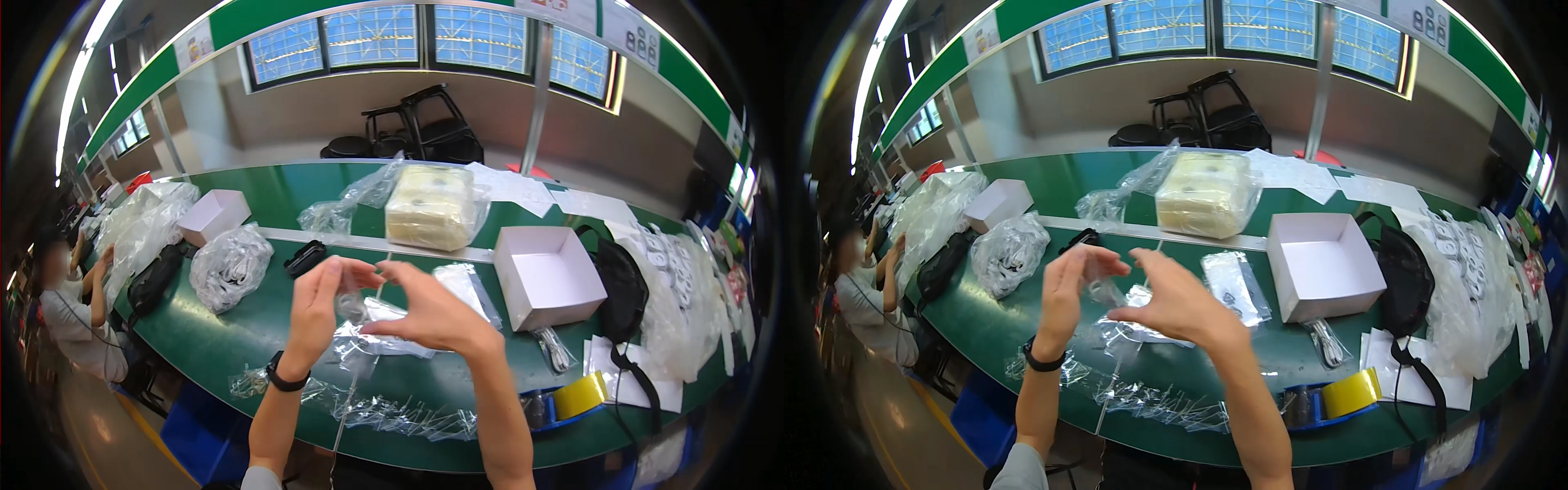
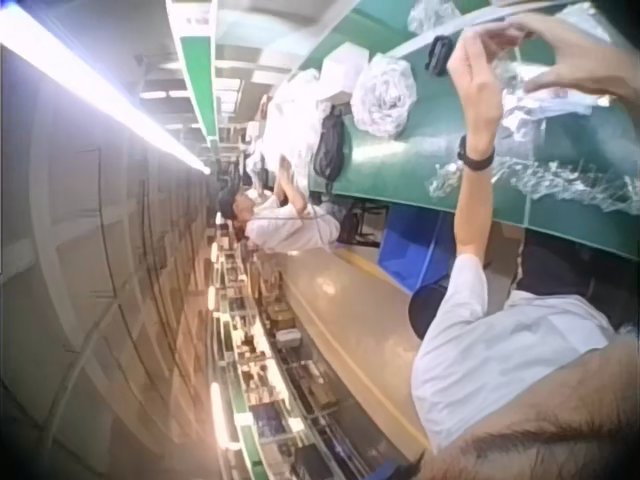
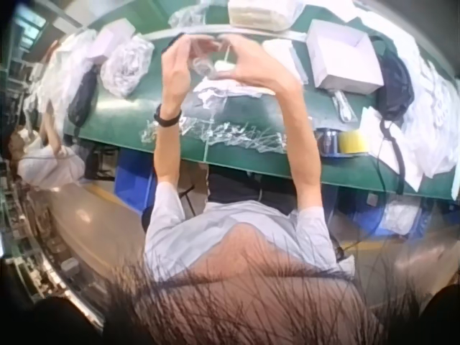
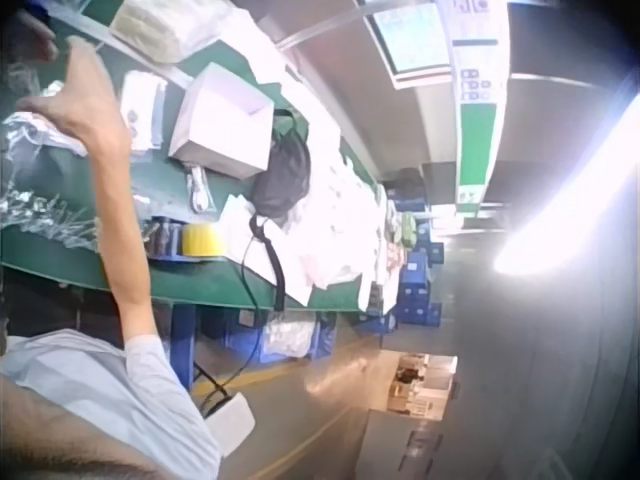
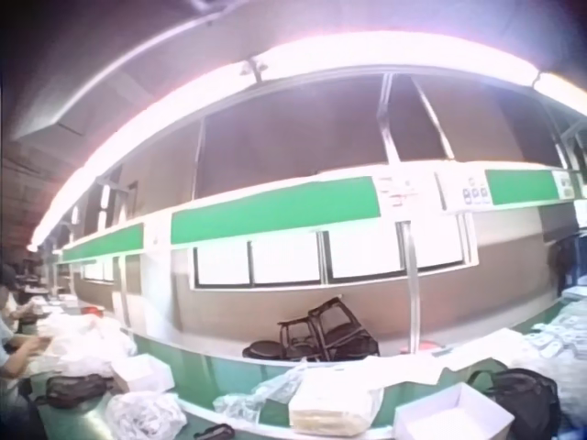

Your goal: Picking up white cables, inspecting them, and placing them into individual plastic bags at a workstation.

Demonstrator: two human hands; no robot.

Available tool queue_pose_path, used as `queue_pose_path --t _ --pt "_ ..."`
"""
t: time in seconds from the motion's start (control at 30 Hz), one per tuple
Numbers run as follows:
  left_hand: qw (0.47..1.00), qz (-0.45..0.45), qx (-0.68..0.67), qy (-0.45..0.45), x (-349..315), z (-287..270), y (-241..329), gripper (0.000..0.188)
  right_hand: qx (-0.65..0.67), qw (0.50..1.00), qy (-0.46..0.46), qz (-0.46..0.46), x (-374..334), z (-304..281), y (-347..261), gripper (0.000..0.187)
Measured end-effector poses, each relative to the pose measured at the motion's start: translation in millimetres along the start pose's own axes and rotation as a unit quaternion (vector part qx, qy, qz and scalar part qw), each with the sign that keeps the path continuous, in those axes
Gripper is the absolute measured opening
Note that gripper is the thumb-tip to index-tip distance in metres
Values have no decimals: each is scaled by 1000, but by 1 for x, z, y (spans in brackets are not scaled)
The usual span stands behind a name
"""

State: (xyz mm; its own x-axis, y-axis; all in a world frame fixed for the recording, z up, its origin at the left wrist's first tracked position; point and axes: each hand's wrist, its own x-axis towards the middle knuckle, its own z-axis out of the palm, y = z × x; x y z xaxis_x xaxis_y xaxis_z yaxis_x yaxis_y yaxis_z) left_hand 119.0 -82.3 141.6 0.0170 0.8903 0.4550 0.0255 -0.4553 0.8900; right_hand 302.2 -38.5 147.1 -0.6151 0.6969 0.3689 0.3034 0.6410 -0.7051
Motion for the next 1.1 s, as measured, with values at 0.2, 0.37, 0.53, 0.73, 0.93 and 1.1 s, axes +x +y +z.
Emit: queue_pose_path --t 0.2,0.37,0.53,0.73,0.93,1.1 --pt "962 175 172 117 2 17 26 40 72 995 24 -58 15 51 -12 27" --pt "976 99 54 186 7 -3 20 39 155 976 145 -44 7 62 -42 35" --pt "994 1 1 111 9 -16 -10 63 -13 980 180 79 -9 47 -28 36" --pt "970 -32 221 100 11 -64 -69 52 -339 892 24 298 -85 -4 16 13" --pt "941 -60 284 173 -8 -124 -121 29 -387 852 136 327 -121 13 45 36" --pt "832 -18 515 206 -23 -148 -109 19 -261 956 33 127 -70 66 23 33"
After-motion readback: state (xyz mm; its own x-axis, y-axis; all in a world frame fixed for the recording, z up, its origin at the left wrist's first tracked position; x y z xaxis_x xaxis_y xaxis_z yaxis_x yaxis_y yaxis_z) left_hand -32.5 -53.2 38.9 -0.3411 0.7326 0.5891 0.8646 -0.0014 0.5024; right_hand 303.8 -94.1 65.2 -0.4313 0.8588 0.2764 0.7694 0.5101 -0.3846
